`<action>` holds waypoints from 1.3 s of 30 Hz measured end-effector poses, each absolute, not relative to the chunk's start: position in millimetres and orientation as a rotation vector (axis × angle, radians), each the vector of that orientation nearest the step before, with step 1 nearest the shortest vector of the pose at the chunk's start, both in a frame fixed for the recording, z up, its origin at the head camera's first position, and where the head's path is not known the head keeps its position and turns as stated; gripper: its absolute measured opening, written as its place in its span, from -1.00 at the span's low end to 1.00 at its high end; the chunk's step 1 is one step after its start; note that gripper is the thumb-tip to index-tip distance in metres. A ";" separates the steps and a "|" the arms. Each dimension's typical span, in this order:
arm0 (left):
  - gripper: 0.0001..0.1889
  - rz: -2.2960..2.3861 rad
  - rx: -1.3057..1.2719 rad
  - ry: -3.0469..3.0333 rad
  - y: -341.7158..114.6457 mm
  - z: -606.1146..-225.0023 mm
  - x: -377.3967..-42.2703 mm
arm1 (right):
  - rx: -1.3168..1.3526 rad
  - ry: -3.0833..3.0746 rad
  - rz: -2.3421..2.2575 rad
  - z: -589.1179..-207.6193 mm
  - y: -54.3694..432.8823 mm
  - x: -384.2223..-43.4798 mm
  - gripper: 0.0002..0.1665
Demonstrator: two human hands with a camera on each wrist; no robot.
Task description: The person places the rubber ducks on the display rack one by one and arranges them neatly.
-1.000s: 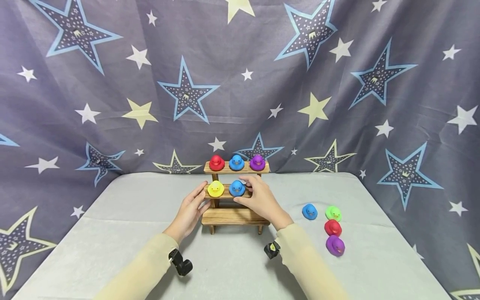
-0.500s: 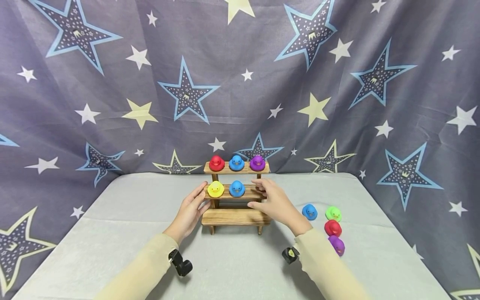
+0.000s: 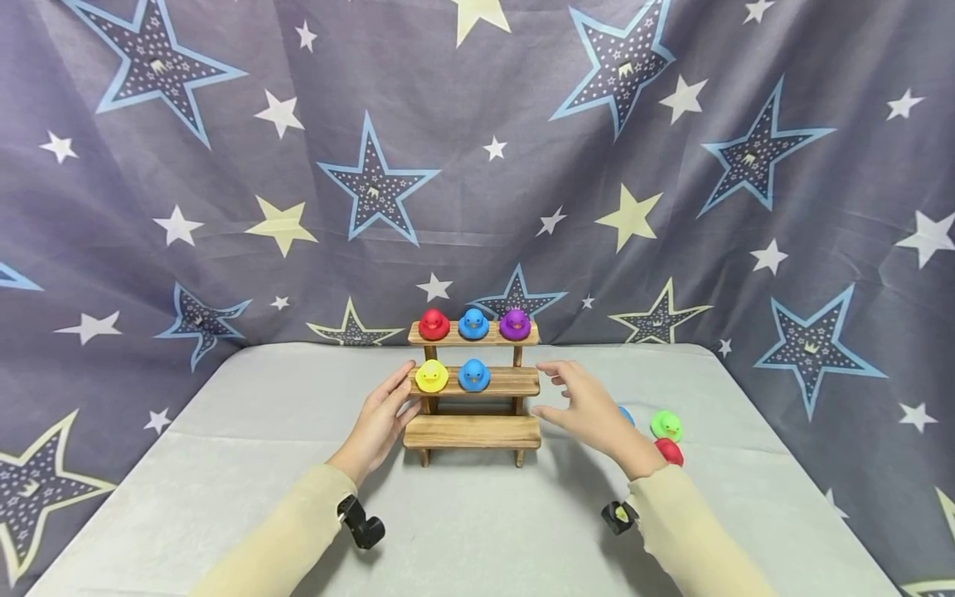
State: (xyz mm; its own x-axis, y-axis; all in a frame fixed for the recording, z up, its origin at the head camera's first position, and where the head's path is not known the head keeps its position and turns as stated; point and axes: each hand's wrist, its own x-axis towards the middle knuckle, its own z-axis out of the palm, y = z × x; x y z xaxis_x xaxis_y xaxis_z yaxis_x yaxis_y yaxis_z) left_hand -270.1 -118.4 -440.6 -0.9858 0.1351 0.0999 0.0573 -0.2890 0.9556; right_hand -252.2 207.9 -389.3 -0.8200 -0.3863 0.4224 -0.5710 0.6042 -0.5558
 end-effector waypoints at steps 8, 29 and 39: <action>-0.46 2.472 0.252 1.834 -118.0 -439.9 -270.1 | 0.735 -2.616 0.978 -390.6 233.0 -254.3 -0.24; -0.46 2.476 0.255 1.831 -118.3 -440.0 -269.3 | 0.518 -2.850 1.005 -418.1 287.3 -266.9 -0.23; -0.46 2.474 0.245 1.839 -117.3 -439.3 -268.6 | 0.470 -2.948 1.042 -434.2 301.2 -268.6 -0.20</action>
State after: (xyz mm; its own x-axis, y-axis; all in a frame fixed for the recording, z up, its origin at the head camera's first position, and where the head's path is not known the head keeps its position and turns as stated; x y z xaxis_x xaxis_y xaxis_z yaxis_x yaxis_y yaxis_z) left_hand -268.6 -117.3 -439.3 -0.9863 0.1332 0.0974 0.0549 -0.2919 0.9549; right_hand -268.6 301.2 -434.2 -0.9555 -0.2841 0.0789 -0.2706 0.7387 -0.6174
